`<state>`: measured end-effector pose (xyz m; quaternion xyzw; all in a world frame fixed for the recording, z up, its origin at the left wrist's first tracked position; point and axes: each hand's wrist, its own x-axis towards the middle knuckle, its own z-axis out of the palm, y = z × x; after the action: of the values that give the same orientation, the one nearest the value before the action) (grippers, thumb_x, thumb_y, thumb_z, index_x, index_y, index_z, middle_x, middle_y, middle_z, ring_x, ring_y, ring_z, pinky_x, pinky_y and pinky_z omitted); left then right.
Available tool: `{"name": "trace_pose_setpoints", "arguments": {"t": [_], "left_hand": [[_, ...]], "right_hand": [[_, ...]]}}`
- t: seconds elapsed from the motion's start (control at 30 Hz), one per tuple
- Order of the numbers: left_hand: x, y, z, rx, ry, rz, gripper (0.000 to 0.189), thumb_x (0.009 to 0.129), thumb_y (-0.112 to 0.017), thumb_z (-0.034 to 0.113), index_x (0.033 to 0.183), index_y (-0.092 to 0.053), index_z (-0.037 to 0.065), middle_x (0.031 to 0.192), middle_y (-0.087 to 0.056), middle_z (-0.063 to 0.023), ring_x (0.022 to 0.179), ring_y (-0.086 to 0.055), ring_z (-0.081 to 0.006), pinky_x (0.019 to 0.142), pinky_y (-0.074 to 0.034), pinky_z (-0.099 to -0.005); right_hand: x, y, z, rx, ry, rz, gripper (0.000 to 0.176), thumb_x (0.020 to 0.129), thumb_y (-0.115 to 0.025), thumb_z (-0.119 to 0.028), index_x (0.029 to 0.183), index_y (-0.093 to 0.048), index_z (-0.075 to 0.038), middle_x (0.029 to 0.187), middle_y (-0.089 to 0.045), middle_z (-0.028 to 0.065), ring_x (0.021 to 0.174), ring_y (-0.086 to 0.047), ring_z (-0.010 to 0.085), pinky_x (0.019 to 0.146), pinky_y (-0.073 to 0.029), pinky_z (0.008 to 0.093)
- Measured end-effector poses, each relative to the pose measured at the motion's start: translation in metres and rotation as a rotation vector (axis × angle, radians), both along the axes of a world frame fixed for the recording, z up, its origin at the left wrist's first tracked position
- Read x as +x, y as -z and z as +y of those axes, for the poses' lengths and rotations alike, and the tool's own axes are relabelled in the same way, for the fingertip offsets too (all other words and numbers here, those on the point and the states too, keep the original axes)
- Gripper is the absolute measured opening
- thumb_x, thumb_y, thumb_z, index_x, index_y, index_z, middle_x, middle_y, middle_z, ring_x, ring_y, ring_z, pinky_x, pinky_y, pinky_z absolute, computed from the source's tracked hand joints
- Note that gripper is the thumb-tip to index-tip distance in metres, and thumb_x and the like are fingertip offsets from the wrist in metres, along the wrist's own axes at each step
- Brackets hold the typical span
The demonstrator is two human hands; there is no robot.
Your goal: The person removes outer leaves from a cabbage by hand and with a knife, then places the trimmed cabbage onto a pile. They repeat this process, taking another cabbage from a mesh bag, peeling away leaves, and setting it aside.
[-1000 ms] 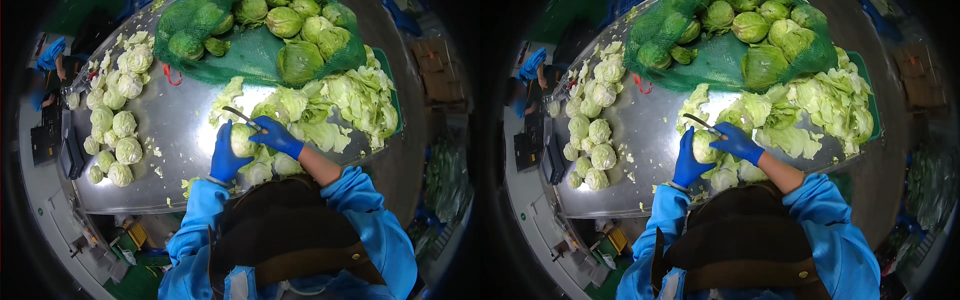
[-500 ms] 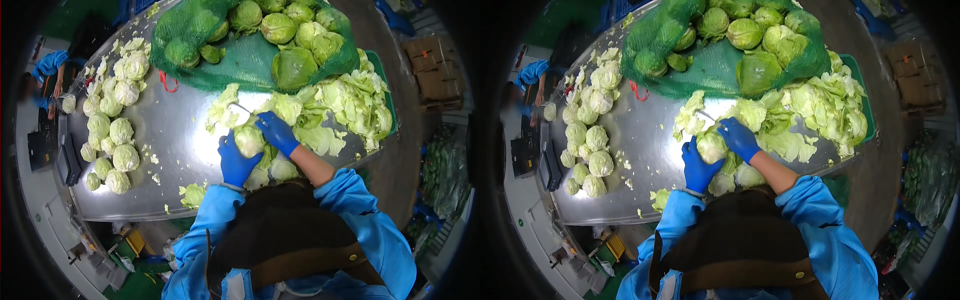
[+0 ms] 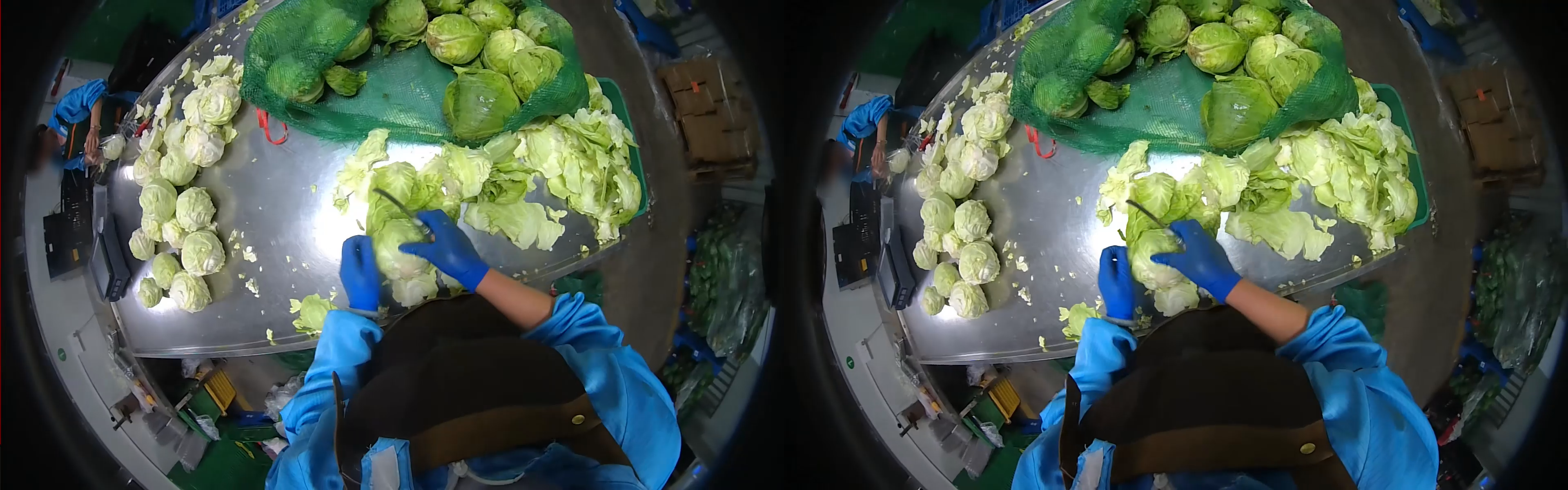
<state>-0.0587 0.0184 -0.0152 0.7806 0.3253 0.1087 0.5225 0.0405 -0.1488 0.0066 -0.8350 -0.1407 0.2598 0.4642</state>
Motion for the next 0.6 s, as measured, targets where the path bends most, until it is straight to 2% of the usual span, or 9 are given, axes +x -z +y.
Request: {"name": "trace_pose_setpoints", "arguments": {"t": [0.13,0.17,0.23,0.27,0.33,0.4,0.47,0.5,0.6], "left_hand": [[0.010,0.016,0.042,0.200,-0.046,0.022,0.021,0.097,-0.054,0.018,0.095,-0.066,0.001,0.084,-0.067,-0.0081,0.072,-0.058,-0.0194,0.072,-0.048,-0.0342],[0.009,0.021,0.060,0.107,-0.014,0.056,0.018,0.094,-0.058,0.014,0.105,-0.063,0.001,0.103,-0.066,-0.0102,0.086,-0.059,-0.0194,0.080,-0.047,-0.0338],[0.021,-0.004,0.060,0.132,0.018,-0.073,0.033,0.088,-0.065,0.013,0.118,-0.058,0.003,0.120,-0.060,-0.0104,0.101,-0.057,-0.0204,0.088,-0.045,-0.0342],[0.026,-0.019,0.059,0.142,0.034,-0.134,0.043,0.085,-0.069,0.012,0.124,-0.055,0.003,0.128,-0.057,-0.0105,0.109,-0.055,-0.0208,0.093,-0.044,-0.0344],[0.025,-0.035,0.047,0.021,0.636,-0.142,0.079,0.071,-0.081,0.015,0.139,-0.042,0.006,0.141,-0.045,-0.0126,0.123,-0.050,-0.0260,0.103,-0.040,-0.0381],[0.035,-0.049,0.028,0.477,1.081,-0.015,0.096,0.062,-0.088,0.022,0.143,-0.038,0.006,0.140,-0.044,-0.0173,0.127,-0.047,-0.0322,0.106,-0.039,-0.0412],[0.038,-0.051,0.016,0.386,0.917,0.140,0.101,0.058,-0.091,0.032,0.139,-0.038,0.005,0.135,-0.046,-0.0199,0.122,-0.050,-0.0374,0.099,-0.045,-0.0433],[0.038,-0.051,0.008,0.318,0.799,0.160,0.099,0.058,-0.090,0.035,0.138,-0.039,0.007,0.135,-0.046,-0.0197,0.121,-0.050,-0.0380,0.097,-0.046,-0.0439],[0.040,-0.038,-0.015,0.212,0.478,0.175,0.103,0.057,-0.090,0.043,0.136,-0.037,0.005,0.128,-0.046,-0.0211,0.113,-0.054,-0.0394,0.089,-0.049,-0.0453]], "right_hand": [[0.002,0.015,-0.011,0.032,-0.015,0.038,0.065,0.071,-0.082,-0.045,0.113,-0.058,-0.002,0.101,-0.058,0.0134,0.092,-0.060,0.0303,0.083,-0.047,0.0395],[0.012,0.015,-0.010,0.054,-0.020,0.090,0.065,0.070,-0.083,-0.045,0.112,-0.059,-0.002,0.099,-0.058,0.0128,0.091,-0.060,0.0298,0.082,-0.047,0.0389],[0.025,0.024,-0.006,0.242,0.015,0.047,0.061,0.068,-0.084,-0.046,0.106,-0.060,-0.003,0.093,-0.058,0.0111,0.086,-0.058,0.0268,0.078,-0.047,0.0361],[0.029,0.030,-0.008,0.185,-0.047,0.063,0.061,0.069,-0.084,-0.046,0.105,-0.061,-0.003,0.094,-0.058,0.0112,0.087,-0.059,0.0266,0.078,-0.047,0.0359],[0.041,0.012,-0.006,0.073,-0.180,0.098,0.059,0.069,-0.084,-0.045,0.105,-0.061,-0.003,0.095,-0.059,0.0113,0.088,-0.059,0.0262,0.079,-0.047,0.0354],[0.042,0.014,-0.003,0.199,-0.179,0.090,0.047,0.079,-0.077,-0.037,0.107,-0.061,-0.003,0.099,-0.062,0.0130,0.091,-0.062,0.0268,0.081,-0.048,0.0347],[0.039,0.043,-0.004,0.458,-0.011,0.102,0.040,0.084,-0.073,-0.032,0.109,-0.062,-0.003,0.099,-0.063,0.0141,0.091,-0.063,0.0273,0.081,-0.049,0.0340],[0.041,0.008,-0.009,0.284,-0.028,-0.138,0.032,0.089,-0.065,-0.026,0.114,-0.062,-0.007,0.097,-0.064,0.0128,0.088,-0.065,0.0277,0.078,-0.051,0.0347],[0.024,-0.017,-0.025,0.073,-0.075,-0.369,0.031,0.091,-0.061,-0.026,0.119,-0.063,-0.011,0.099,-0.066,0.0100,0.087,-0.066,0.0273,0.074,-0.054,0.0371]]}}
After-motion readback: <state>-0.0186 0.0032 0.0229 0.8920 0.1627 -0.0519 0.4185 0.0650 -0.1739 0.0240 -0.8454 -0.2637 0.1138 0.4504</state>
